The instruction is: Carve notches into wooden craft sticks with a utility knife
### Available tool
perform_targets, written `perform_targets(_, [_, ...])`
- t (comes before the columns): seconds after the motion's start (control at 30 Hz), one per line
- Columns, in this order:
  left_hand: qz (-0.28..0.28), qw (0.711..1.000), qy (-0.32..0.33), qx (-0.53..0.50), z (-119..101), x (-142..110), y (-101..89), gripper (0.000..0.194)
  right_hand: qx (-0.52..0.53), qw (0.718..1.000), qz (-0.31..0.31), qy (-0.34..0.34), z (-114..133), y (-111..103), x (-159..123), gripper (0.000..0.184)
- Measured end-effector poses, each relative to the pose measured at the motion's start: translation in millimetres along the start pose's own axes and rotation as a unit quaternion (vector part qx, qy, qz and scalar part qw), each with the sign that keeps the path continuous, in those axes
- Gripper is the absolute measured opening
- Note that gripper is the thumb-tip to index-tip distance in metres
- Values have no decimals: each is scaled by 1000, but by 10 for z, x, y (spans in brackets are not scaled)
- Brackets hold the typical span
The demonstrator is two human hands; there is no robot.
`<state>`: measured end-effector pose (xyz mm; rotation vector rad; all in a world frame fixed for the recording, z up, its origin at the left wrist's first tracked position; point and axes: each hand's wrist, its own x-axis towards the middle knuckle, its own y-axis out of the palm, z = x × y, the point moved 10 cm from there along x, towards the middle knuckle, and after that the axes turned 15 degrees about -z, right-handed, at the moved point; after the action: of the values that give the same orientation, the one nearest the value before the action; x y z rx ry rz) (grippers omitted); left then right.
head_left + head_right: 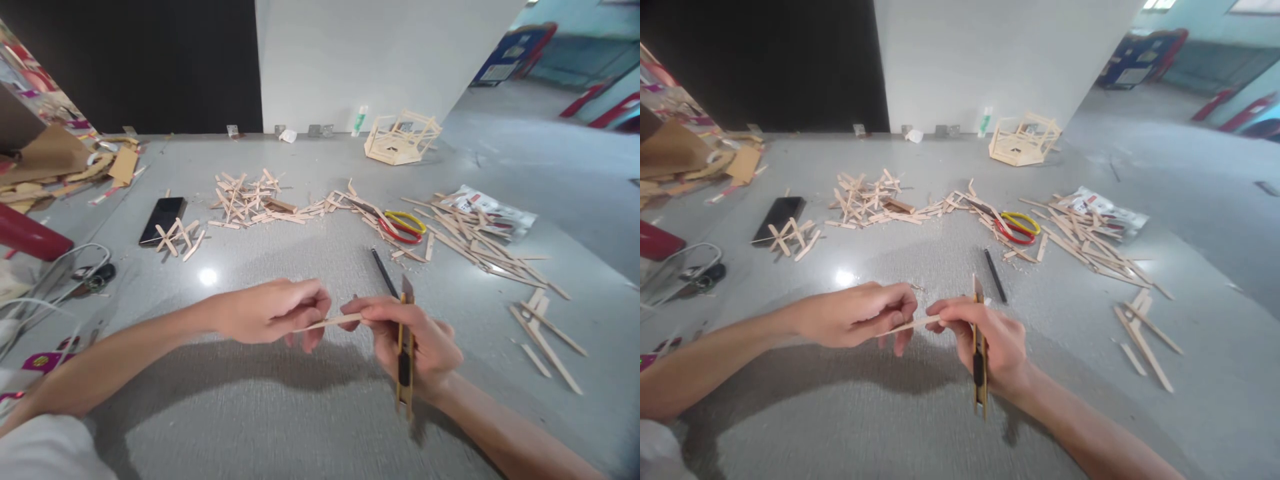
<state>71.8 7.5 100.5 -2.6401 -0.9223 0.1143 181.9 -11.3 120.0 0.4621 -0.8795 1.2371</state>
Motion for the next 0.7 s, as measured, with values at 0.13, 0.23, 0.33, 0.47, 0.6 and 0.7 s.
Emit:
perform_targets(0.13, [-70, 994, -50, -63, 59, 23, -139, 16, -21, 998, 14, -60, 82, -40, 21, 38])
perform_targets(0.23, [-121, 990, -46, -62, 45, 22, -236, 17, -37, 995, 34, -86, 94, -62, -15, 53])
perform_targets(0.33, [-148, 986, -33, -62, 6, 13, -287, 13, -39, 993, 44, -100, 83, -94, -79, 58])
perform_targets(0.47, [-162, 984, -24, -63, -15, 1, -315, 10, -34, 992, 53, -105, 105, -96, -86, 58])
perform_targets(0.6, [-163, 986, -2, -35, -40, 1, -319, 9, -57, 992, 41, -101, 141, -76, -7, 56])
perform_targets(0.7, [-193, 980, 53, 20, -141, -6, -367, 6, -65, 993, 19, -99, 148, -82, 22, 53])
